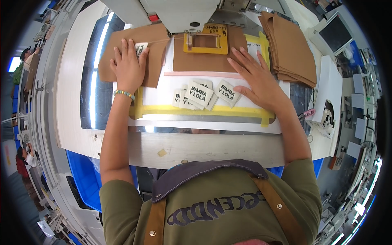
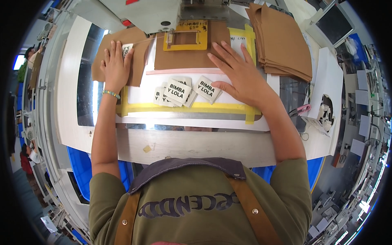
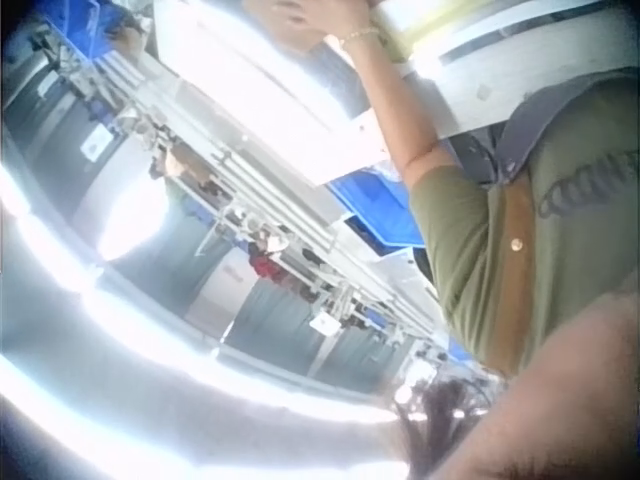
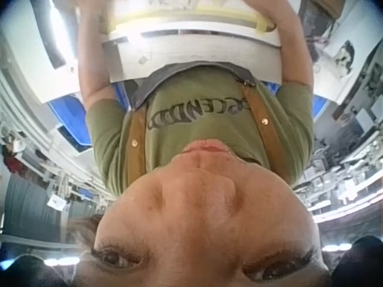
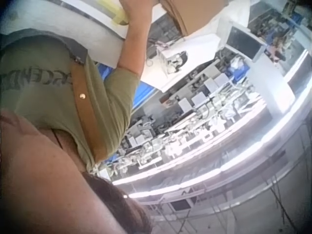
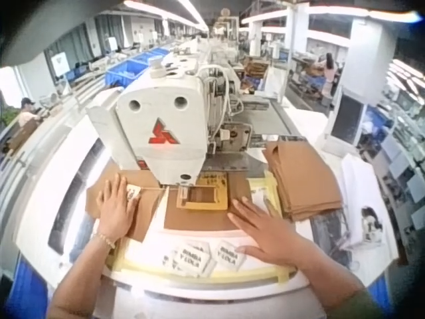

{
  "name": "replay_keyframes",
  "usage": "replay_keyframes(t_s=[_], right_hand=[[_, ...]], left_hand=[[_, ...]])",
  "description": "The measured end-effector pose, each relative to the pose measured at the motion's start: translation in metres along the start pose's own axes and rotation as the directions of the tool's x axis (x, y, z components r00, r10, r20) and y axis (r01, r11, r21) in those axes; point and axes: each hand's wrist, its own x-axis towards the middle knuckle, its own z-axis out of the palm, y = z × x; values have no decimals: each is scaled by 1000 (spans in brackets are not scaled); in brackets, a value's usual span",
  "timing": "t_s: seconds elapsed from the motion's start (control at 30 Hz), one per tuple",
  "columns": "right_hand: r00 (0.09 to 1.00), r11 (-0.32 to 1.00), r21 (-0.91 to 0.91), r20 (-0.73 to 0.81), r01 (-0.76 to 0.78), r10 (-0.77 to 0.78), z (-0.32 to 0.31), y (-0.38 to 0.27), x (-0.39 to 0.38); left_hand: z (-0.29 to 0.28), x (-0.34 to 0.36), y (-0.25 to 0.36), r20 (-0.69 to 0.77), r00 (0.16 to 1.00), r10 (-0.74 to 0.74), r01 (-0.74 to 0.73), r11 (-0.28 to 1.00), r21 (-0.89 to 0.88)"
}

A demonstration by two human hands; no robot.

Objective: Sewing small leather labels and components onto larger leather sheets using an industrial sewing machine.

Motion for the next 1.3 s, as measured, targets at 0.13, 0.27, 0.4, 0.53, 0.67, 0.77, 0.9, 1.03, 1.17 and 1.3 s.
replay_keyframes(t_s=[0.13, 0.27, 0.4, 0.53, 0.67, 0.77, 0.9, 1.03, 1.17, 1.3], right_hand=[[1000, 1000, -19, -23, -17, 16, 7, -2, 0], [999, 999, -42, -47, -8, 6, 14, -5, 2], [999, 998, -63, -53, 6, -9, 18, -5, 8], [999, 998, -58, -52, -17, 14, 15, -5, 2], [996, 992, 122, -70, -44, 52, -4, 10, -18], [996, 994, 84, -42, -69, 72, -3, 15, -28], [997, 1000, 9, -78, -2, 3, 10, 12, -29], [995, 999, 14, -88, -46, 47, 12, 10, -28], [991, 999, 34, -134, -13, 17, 12, 6, -28], [998, 999, -42, -67, -6, 3, 14, 5, -29]], left_hand=[[9, 11, 1, -51, 996, -75, 75, 997, -2], [12, 19, 2, -10, 993, -120, 120, 992, 24], [2, 17, 4, 32, 990, -135, 136, 991, -5], [-30, -7, 8, -300, 941, 158, -225, 953, -205], [-64, -43, 24, -171, 803, 571, -596, 766, -239], [-72, -54, 40, -8, 765, 644, -611, 723, -322], [-71, -50, 43, 73, 778, 623, -552, 735, -393], [-67, -51, 36, 83, 790, 607, -532, 747, -398], [-64, -53, 35, 16, 806, 592, -538, 743, -398], [-66, -52, 36, 40, 794, 607, -548, 742, -386]])
